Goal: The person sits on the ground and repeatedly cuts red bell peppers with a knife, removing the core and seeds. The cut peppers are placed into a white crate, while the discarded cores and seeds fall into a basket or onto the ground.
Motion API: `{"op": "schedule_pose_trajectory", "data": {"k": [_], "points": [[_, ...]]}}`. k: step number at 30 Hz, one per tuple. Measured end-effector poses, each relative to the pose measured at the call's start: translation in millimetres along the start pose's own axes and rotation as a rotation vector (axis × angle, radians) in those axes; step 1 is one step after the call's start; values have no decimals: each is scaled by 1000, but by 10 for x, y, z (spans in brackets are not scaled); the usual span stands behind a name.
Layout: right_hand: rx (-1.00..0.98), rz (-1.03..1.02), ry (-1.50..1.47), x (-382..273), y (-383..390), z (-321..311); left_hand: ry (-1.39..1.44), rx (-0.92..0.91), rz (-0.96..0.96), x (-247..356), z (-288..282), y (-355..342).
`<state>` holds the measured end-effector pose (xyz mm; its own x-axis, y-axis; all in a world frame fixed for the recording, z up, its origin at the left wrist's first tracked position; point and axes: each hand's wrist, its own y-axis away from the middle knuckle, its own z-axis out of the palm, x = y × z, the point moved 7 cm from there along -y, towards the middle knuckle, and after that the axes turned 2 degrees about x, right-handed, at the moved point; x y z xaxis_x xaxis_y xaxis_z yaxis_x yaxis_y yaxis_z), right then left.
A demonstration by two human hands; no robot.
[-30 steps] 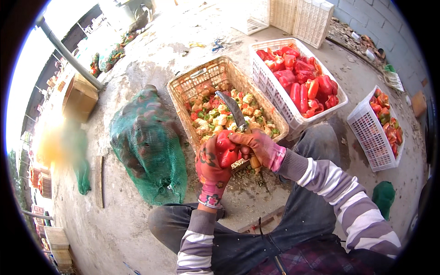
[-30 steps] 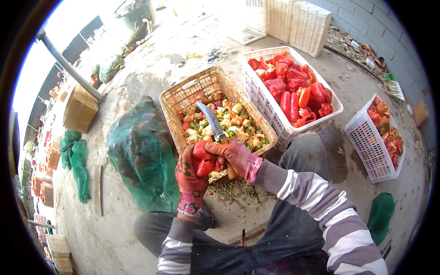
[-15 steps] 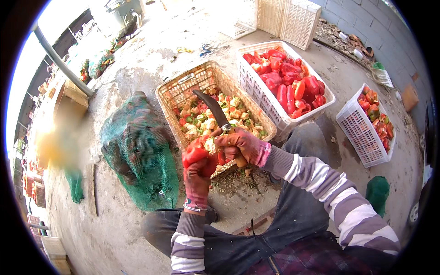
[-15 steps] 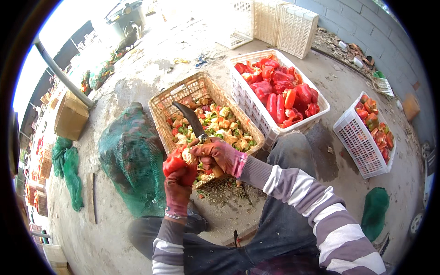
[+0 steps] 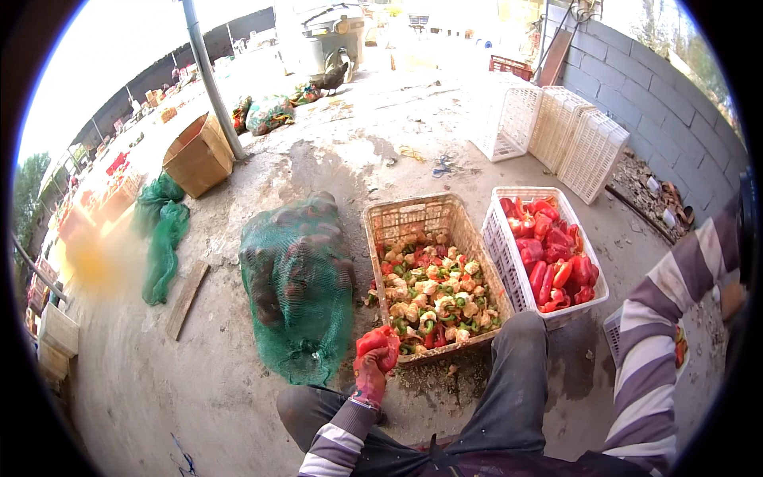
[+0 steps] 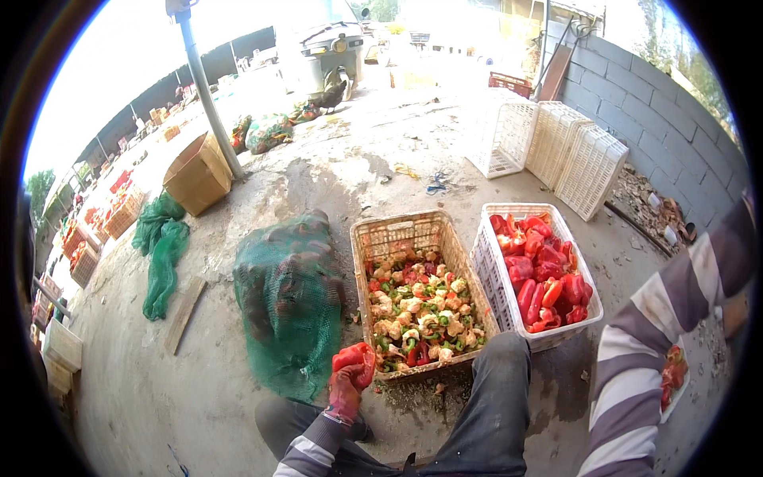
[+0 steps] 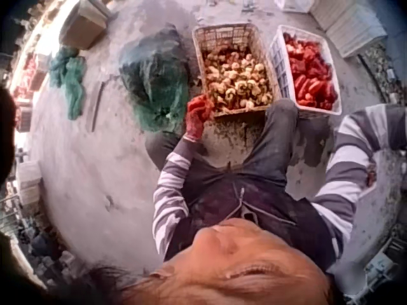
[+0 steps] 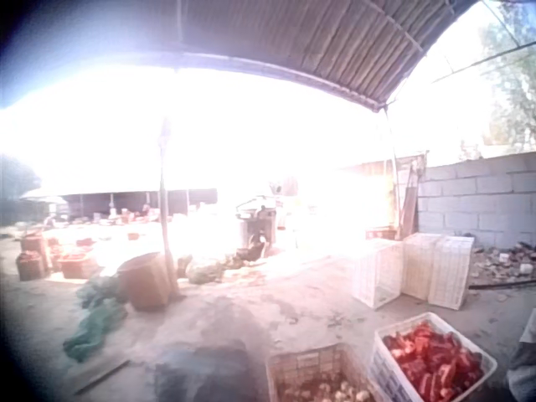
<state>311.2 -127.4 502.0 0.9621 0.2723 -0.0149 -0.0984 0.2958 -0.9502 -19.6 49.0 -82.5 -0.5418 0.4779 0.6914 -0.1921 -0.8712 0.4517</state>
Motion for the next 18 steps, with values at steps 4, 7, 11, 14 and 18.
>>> {"op": "schedule_pose_trajectory", "data": {"k": [4,7,11,14,18], "points": [[-1102,391,169,790,3394,1979,-3,88,143,507,33,198],[-1459,715,-145,3,5598,1813,22,27,320,1084,351,470],[-1345,944,-554,-1106,5645,994,47,-98,449,1282,288,640],[-1280,1814,-800,-1352,5377,564,95,-12,277,1065,184,481],[-1191,1737,-726,-1197,4820,309,100,-65,112,758,295,427]]}}
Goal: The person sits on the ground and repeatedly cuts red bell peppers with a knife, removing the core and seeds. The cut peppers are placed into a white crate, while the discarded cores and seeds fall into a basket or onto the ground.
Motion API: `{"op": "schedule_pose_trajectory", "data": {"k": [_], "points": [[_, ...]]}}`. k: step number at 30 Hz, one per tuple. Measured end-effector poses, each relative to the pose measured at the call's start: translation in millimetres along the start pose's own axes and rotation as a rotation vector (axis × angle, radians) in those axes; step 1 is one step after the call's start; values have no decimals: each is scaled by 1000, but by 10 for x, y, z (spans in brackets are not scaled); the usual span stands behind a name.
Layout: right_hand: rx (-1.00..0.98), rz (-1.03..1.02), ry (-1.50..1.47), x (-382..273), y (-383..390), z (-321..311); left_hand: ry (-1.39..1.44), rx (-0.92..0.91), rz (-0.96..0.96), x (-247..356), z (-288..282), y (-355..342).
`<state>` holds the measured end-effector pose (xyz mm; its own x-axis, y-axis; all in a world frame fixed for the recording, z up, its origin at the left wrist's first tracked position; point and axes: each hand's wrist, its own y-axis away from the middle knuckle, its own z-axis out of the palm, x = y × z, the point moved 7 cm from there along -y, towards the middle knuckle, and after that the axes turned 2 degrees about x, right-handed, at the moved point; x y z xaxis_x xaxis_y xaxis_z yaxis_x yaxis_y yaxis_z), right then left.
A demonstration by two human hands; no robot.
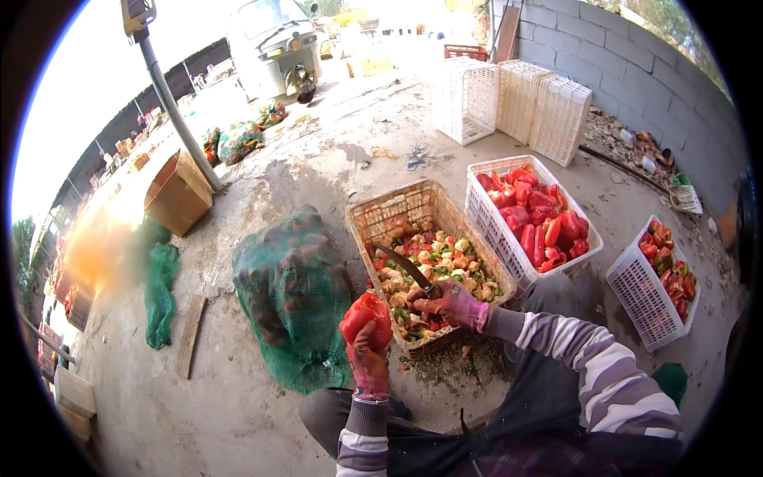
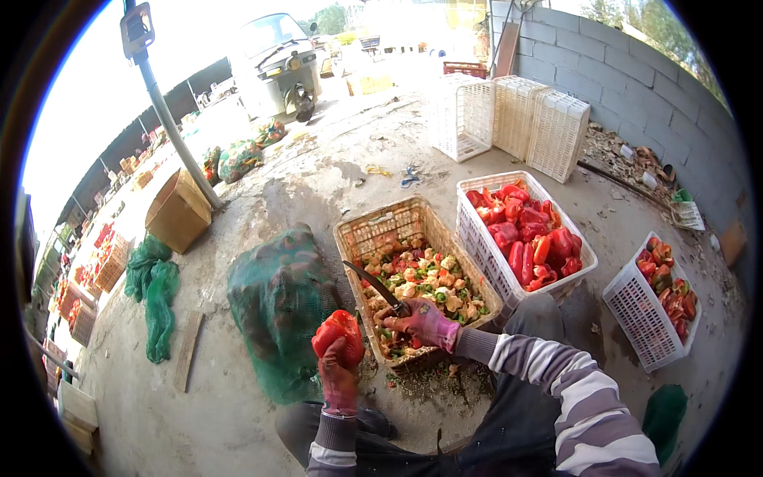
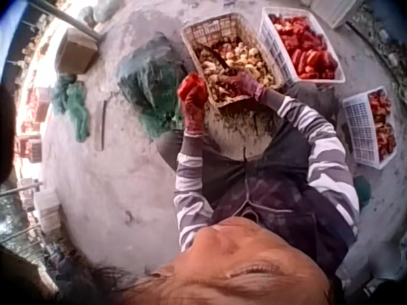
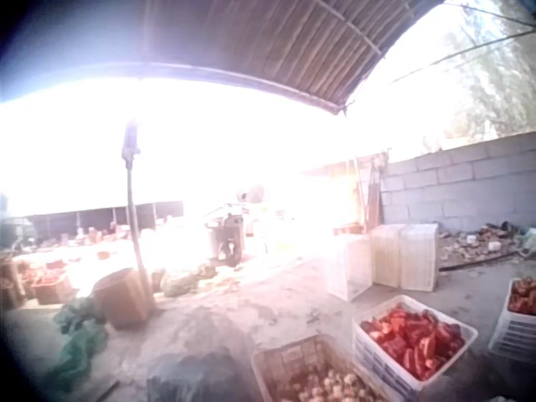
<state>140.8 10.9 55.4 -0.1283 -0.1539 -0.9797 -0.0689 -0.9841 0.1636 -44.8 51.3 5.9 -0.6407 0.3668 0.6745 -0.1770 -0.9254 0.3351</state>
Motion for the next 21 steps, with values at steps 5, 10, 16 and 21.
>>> {"op": "schedule_pose_trajectory", "data": {"k": [5,10,16,21], "points": [[78,-2,-133,78,113,-123,-78,-238,56,-240,302,162],[-48,25,-212,81,217,-97,-378,-394,217,-300,404,223],[-43,32,-300,263,186,-258,-339,-508,113,-411,381,86],[-43,165,-416,70,324,-241,8,-564,-178,-572,249,-130]]}}
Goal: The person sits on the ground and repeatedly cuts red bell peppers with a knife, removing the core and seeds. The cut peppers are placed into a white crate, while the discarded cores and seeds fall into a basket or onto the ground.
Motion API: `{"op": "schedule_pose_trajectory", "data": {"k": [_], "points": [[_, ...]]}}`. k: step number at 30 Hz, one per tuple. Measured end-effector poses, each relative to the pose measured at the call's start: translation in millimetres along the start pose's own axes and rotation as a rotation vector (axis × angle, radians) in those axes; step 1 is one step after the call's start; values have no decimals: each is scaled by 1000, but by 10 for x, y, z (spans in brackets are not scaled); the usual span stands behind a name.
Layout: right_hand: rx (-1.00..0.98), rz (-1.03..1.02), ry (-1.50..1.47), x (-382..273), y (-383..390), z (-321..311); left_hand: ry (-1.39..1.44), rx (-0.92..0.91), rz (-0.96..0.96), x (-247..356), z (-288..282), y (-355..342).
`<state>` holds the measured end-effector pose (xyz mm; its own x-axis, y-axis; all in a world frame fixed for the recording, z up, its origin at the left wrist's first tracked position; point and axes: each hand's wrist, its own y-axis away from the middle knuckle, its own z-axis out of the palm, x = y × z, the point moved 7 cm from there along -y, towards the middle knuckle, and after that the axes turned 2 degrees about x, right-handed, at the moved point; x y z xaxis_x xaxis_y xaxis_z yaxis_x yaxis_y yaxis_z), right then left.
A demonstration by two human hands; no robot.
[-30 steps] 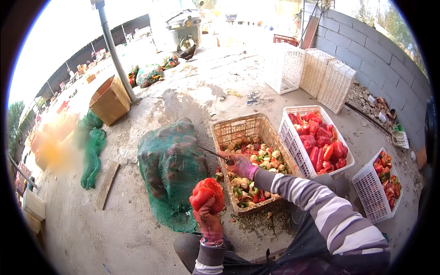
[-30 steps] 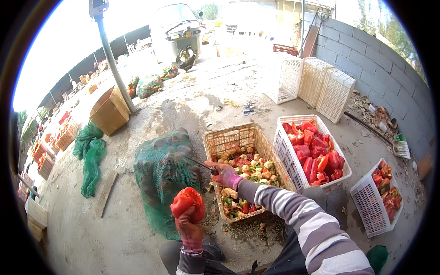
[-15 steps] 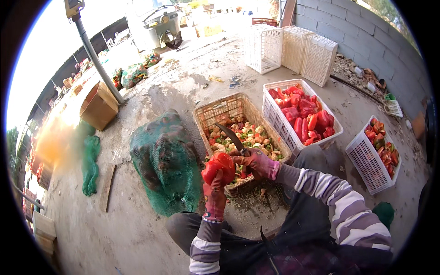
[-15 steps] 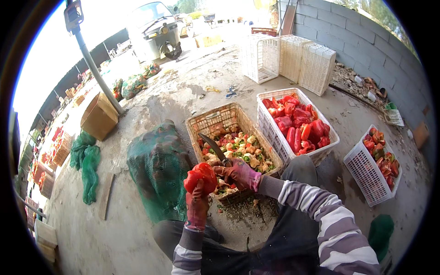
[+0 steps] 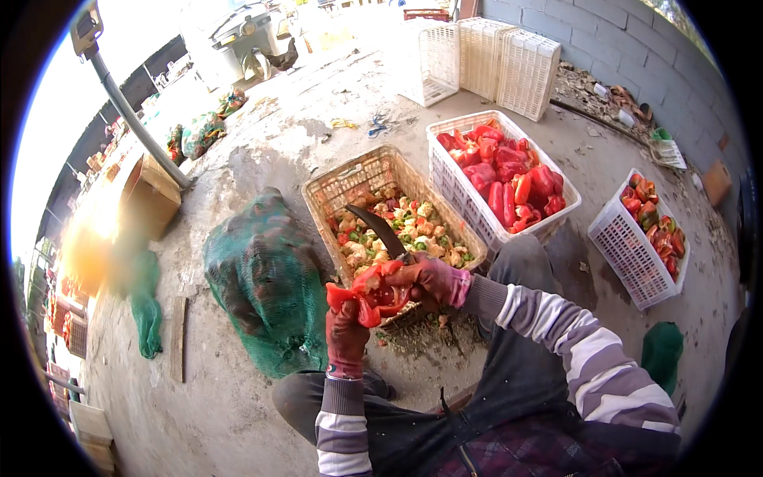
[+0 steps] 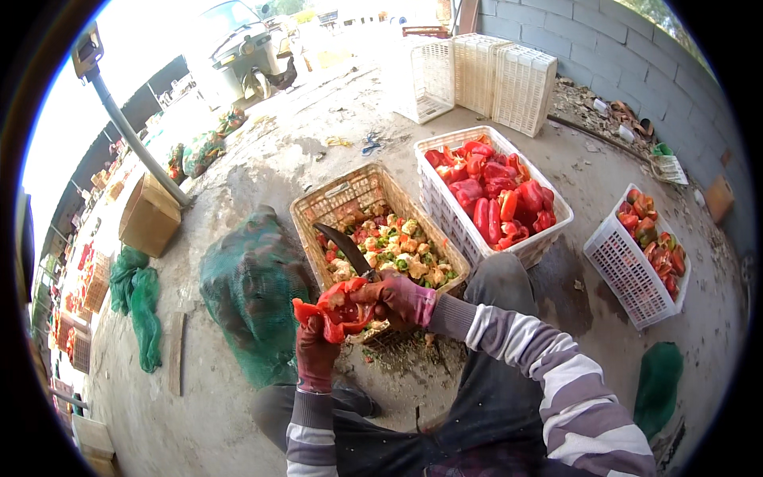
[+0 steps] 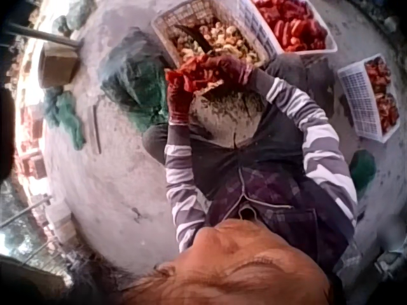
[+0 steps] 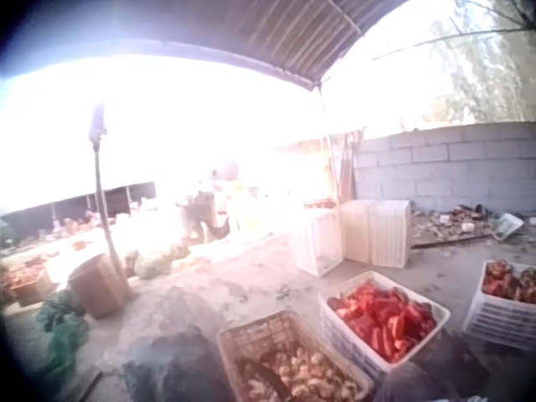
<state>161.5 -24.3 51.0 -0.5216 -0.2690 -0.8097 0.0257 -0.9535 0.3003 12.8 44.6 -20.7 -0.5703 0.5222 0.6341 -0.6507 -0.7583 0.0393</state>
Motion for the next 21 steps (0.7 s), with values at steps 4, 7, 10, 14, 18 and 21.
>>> {"op": "schedule_pose_trajectory", "data": {"k": [4,7,10,14,18,21], "points": [[90,-98,209,28,-96,-192,-44,82,-18,-47,47,-47],[242,-484,794,-199,-64,-155,-167,223,63,-14,80,-21],[452,-840,1419,-370,129,118,-254,399,144,39,89,80],[364,-719,1181,-133,-6,2,-391,500,224,69,183,171],[316,-612,854,126,-255,-170,-334,374,283,-36,249,213],[211,-194,496,230,-256,-237,-367,271,245,-123,235,255]]}}
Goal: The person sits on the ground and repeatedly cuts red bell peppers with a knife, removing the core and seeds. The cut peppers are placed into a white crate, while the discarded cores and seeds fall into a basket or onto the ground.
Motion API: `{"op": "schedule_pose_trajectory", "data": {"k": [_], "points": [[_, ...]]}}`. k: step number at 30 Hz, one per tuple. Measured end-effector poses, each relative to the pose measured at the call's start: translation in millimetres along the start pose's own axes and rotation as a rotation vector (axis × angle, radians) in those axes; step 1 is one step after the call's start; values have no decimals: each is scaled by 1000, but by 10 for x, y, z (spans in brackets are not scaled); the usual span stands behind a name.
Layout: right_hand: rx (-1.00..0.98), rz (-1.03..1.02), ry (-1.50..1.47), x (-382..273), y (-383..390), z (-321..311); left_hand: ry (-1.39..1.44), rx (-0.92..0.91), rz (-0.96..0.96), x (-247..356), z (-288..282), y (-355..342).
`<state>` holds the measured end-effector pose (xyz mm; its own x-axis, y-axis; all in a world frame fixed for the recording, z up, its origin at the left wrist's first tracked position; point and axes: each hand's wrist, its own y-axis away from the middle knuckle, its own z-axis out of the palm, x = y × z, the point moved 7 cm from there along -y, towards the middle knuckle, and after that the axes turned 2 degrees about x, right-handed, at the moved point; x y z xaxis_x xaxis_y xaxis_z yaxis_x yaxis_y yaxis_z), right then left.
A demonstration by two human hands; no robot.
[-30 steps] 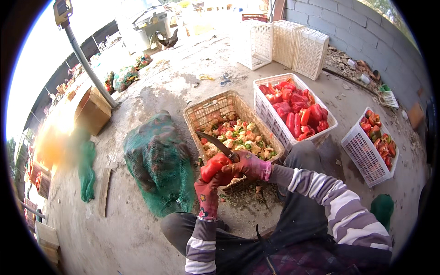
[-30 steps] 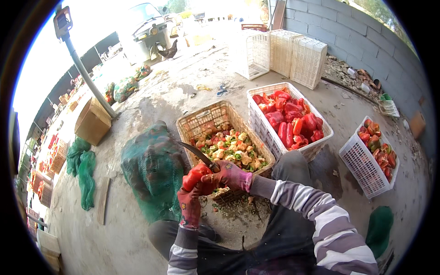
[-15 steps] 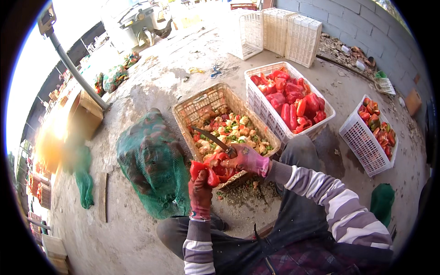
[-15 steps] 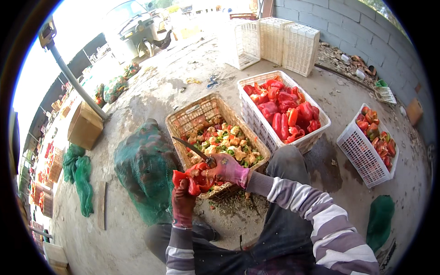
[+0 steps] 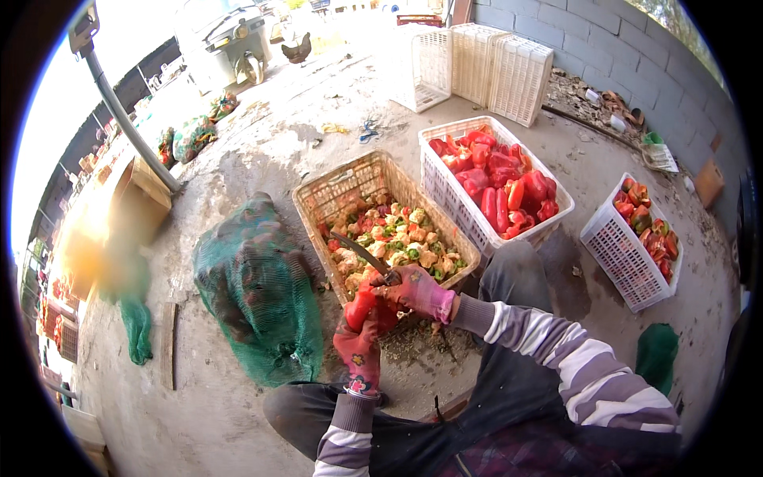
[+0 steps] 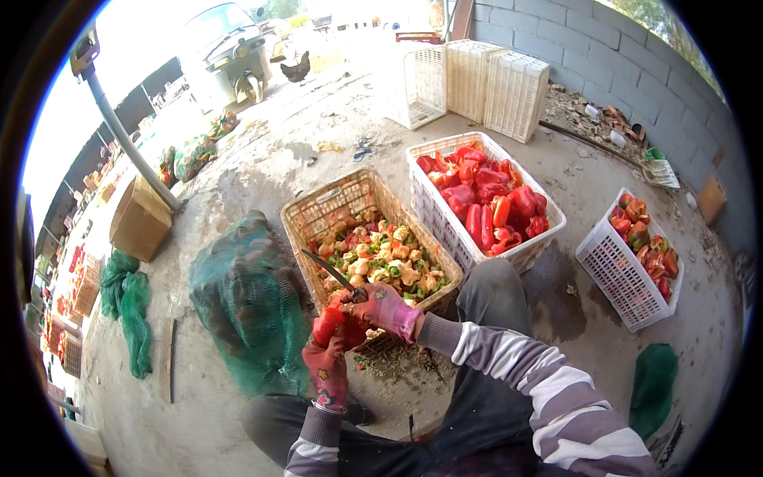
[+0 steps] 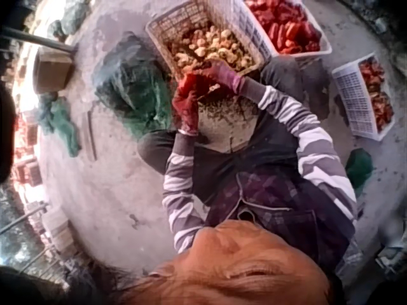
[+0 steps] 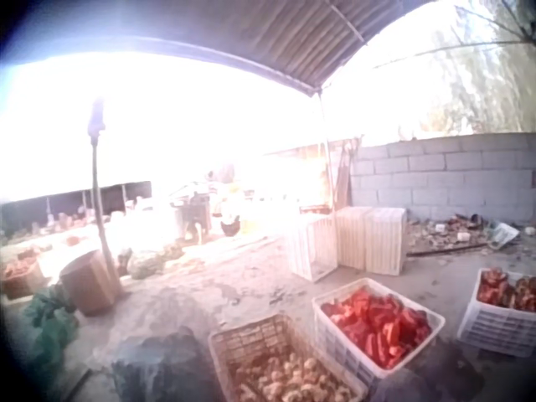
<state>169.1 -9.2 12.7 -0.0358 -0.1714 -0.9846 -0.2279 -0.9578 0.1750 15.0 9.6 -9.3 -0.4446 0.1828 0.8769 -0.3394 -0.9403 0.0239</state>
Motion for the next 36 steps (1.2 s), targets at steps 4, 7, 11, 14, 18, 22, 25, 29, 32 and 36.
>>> {"op": "schedule_pose_trajectory", "data": {"k": [4,7,11,14,18,22,25,29,32,36], "points": [[-72,167,-257,227,-16,7,-227,-90,199,41,106,-14],[-51,161,-313,-38,126,24,-568,-143,299,177,120,-25],[-76,237,-436,135,97,10,-408,-87,261,64,100,-103],[-144,268,-508,156,100,19,-479,-166,275,92,209,-94],[-123,251,-572,218,49,-18,-612,-149,345,143,207,-88],[-12,123,-394,109,7,-90,-84,-57,77,3,40,-145],[-26,73,-226,-7,9,-107,-16,140,-78,-91,-186,-225],[-400,183,96,-196,166,-61,188,259,-136,-178,-543,-303],[-134,123,-81,-126,85,-229,271,210,-132,-249,-579,-359],[-47,135,-250,140,12,-150,353,73,-122,-163,-214,-253]]}}
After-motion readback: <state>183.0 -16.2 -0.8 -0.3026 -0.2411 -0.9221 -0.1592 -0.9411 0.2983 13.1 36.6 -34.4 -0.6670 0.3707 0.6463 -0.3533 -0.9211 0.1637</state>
